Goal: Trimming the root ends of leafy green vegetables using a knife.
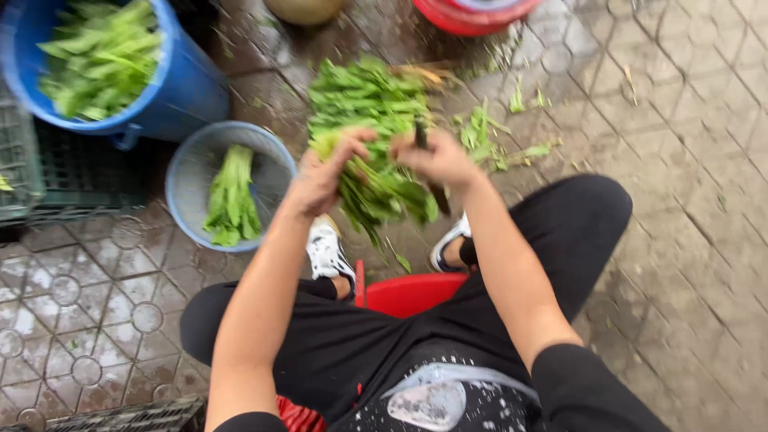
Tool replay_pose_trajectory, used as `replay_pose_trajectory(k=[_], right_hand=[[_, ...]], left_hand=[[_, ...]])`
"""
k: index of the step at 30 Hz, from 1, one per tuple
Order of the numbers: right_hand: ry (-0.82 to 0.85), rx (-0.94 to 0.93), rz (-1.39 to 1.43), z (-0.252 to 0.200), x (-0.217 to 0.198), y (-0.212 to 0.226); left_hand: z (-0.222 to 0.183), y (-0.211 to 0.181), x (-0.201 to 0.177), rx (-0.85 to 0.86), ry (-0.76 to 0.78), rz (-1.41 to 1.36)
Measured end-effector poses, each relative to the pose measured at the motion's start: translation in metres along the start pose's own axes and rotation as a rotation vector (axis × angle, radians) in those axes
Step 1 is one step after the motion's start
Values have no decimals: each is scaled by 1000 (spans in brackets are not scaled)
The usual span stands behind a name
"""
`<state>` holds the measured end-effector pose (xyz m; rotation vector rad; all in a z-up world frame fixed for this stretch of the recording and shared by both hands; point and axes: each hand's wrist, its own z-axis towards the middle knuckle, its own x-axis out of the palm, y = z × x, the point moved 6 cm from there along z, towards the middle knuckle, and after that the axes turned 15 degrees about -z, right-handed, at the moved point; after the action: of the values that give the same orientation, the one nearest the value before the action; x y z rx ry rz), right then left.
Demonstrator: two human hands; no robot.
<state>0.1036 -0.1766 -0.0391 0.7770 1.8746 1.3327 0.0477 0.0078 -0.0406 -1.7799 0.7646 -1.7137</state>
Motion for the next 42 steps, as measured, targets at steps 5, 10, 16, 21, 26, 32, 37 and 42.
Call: replay_pose_trajectory(k=[5, 10, 16, 21, 26, 32, 37, 42], right_hand=[[-486, 270, 441, 51, -120, -102], [-911, 787, 246, 20, -115, -262], [-596, 1254, -297, -31, 8, -357], [-538, 1199, -294, -49, 37, -390], [-709, 876, 372, -20, 37, -313], [-465, 335, 440, -10, 47, -196], [-242, 256, 465, -35, 63, -124], [-144, 216, 476, -47, 71, -105]], left_hand=[[-8, -77, 19, 68, 51, 195], [-17, -121, 15, 275, 10, 331], [-16, -127, -9, 256, -212, 232], [-7, -122, -11, 221, -313, 241], [18, -67, -18, 87, -312, 416], [43, 35, -61, -21, -244, 692], [38, 47, -19, -166, -215, 330], [27, 37, -1, -236, -179, 234]])
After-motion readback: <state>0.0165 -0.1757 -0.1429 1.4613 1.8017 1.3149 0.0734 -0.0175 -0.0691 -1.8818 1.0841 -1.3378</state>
